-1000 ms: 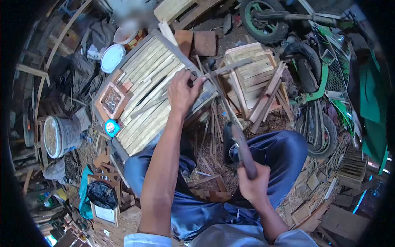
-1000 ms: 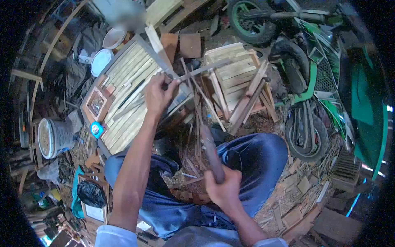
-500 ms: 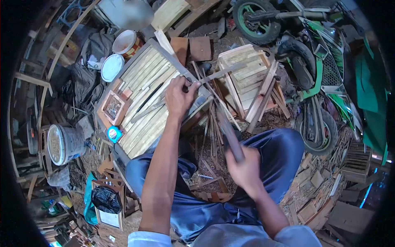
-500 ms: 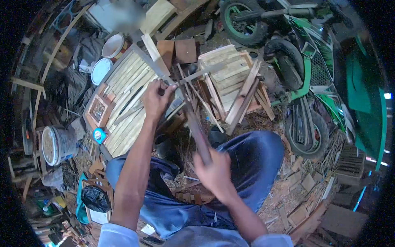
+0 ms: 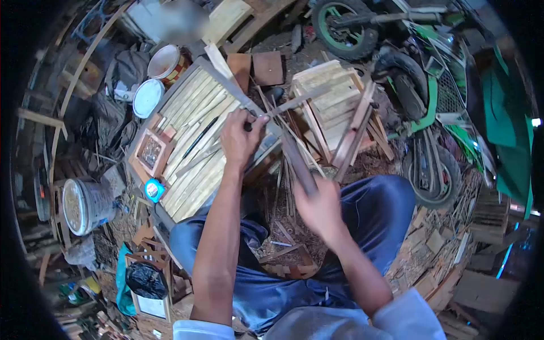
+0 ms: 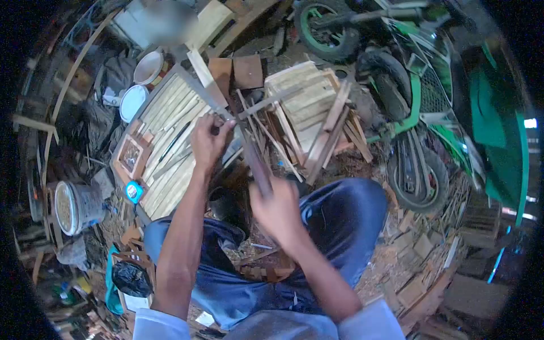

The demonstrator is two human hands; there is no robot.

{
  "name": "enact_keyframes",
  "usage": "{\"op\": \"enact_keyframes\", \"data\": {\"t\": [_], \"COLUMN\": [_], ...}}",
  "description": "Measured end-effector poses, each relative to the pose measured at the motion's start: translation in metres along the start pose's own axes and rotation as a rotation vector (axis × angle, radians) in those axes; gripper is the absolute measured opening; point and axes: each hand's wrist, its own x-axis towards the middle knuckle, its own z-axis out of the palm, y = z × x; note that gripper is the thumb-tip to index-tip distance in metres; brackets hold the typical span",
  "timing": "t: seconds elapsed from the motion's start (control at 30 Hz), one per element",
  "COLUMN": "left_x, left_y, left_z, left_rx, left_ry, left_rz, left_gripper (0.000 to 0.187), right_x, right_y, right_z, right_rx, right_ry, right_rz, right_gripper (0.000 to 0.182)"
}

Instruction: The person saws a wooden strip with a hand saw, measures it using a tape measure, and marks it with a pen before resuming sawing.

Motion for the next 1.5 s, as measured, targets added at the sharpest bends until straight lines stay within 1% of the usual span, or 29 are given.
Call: {"op": "enact_keyframes", "data": {"t": [0.03,0.13,0.2,0.23,0.27,0.3,0.37,0.43,0.47,0.5,0.57,0.6,0.63,0.67,0.7,0.73,0.77,0.83,0.9,0.97,1.0,1.07,1.13,1.2,1.23,1.27,1.33,1.43,1.5], "left_x": [0.002,0.004,0.004,0.007,0.006,0.003,0.0,0.003,0.001,0.001,0.002,0.004,0.002,0.003,0.005,0.003,0.003,0.003,0.004,0.005,0.004,0.002,0.001,0.001,-0.001,0.0,0.0,-0.002,-0.005], "left_y": [0.002,-0.005,-0.007,-0.006,-0.005,-0.004,-0.003,0.0,-0.001,-0.003,-0.002,0.0,0.001,0.001,0.001,-0.001,-0.003,-0.002,0.001,-0.006,-0.006,0.0,0.0,0.002,0.002,0.003,-0.001,0.001,0.004], "left_z": [0.0,0.0,0.002,0.002,0.002,0.001,0.0,0.003,0.002,0.003,0.003,0.001,-0.001,-0.001,0.001,0.001,0.002,0.005,0.005,0.006,0.004,0.004,0.005,0.005,0.006,0.006,0.006,0.005,0.001], "left_rx": [0.036,0.065,0.057,0.057,0.069,0.085,0.107,0.095,0.068,0.035,0.045,0.056,0.069,0.078,0.08,0.089,0.099,0.101,0.094,0.053,0.045,-0.006,0.061,0.102,0.092,0.085,0.098,0.089,0.087], "left_ry": [-0.004,-0.021,-0.035,-0.013,0.006,0.014,0.002,0.017,0.002,0.012,-0.02,-0.024,-0.021,-0.009,0.0,0.003,0.009,0.043,0.029,0.007,-0.022,-0.057,-0.027,0.009,0.021,0.032,0.043,0.039,0.027], "left_rz": [-0.008,-0.016,-0.028,-0.007,0.006,0.018,-0.002,0.001,0.02,-0.001,-0.04,-0.019,-0.013,-0.01,-0.005,-0.008,-0.009,-0.023,-0.006,-0.053,-0.082,-0.153,-0.072,-0.02,-0.018,-0.01,0.009,-0.021,-0.038], "left_gripper": [0.036,0.038,0.039,0.039,0.04,0.04,0.039,0.039,0.037,0.036,0.037,0.038,0.039,0.039,0.04,0.041,0.042,0.043,0.04,0.039,0.039,0.039,0.04,0.04,0.04,0.04,0.04,0.041,0.038], "right_x": [0.034,0.042,0.0,-0.028,-0.055,-0.073,-0.072,-0.03,-0.002,0.024,0.049,0.042,0.025,-0.002,-0.031,-0.059,-0.077,-0.071,-0.045,-0.032,-0.028,-0.02,-0.016,-0.02,-0.02,-0.021,-0.023,-0.027,-0.029], "right_y": [-0.004,-0.012,-0.003,0.004,0.008,0.008,0.015,0.0,-0.013,-0.023,-0.022,-0.019,-0.009,-0.001,-0.003,0.009,0.014,0.007,-0.01,-0.03,-0.042,-0.029,-0.004,0.045,0.05,0.051,0.034,0.042,0.041], "right_z": [0.011,0.016,-0.014,-0.03,-0.043,-0.046,-0.049,-0.03,-0.021,-0.014,0.001,0.002,0.0,-0.012,-0.032,-0.045,-0.048,-0.045,-0.03,-0.032,-0.041,-0.051,-0.057,-0.038,-0.035,-0.035,-0.039,-0.035,-0.037], "right_rx": [0.082,0.013,0.066,-0.038,0.058,0.136,0.04,-0.017,0.045,0.11,0.084,0.028,0.019,0.045,0.017,-0.013,0.133,0.033,0.045,0.071,0.044,0.055,0.094,0.131,0.134,0.118,0.095,0.2,0.167], "right_ry": [-0.02,0.015,0.008,-0.066,-0.131,-0.013,-0.062,0.033,-0.003,-0.04,-0.08,-0.086,-0.045,-0.011,-0.048,-0.1,-0.045,-0.054,-0.026,-0.053,-0.031,-0.061,-0.073,-0.012,0.038,0.001,-0.075,-0.031,-0.071], "right_rz": [0.089,-0.101,-0.072,-0.019,0.132,0.05,0.086,-0.102,-0.014,0.066,0.043,0.017,-0.003,-0.077,-0.064,-0.001,0.065,0.059,-0.056,-0.128,-0.102,-0.038,-0.013,-0.07,-0.095,-0.075,-0.034,-0.115,-0.096], "right_gripper": [0.029,0.026,0.023,0.022,0.024,0.009,0.012,0.021,0.023,0.026,0.029,0.028,0.027,0.026,0.023,0.019,0.016,0.015,0.018,0.021,0.022,0.022,0.022,0.021,0.02,0.02,0.021,0.02,0.02]}}
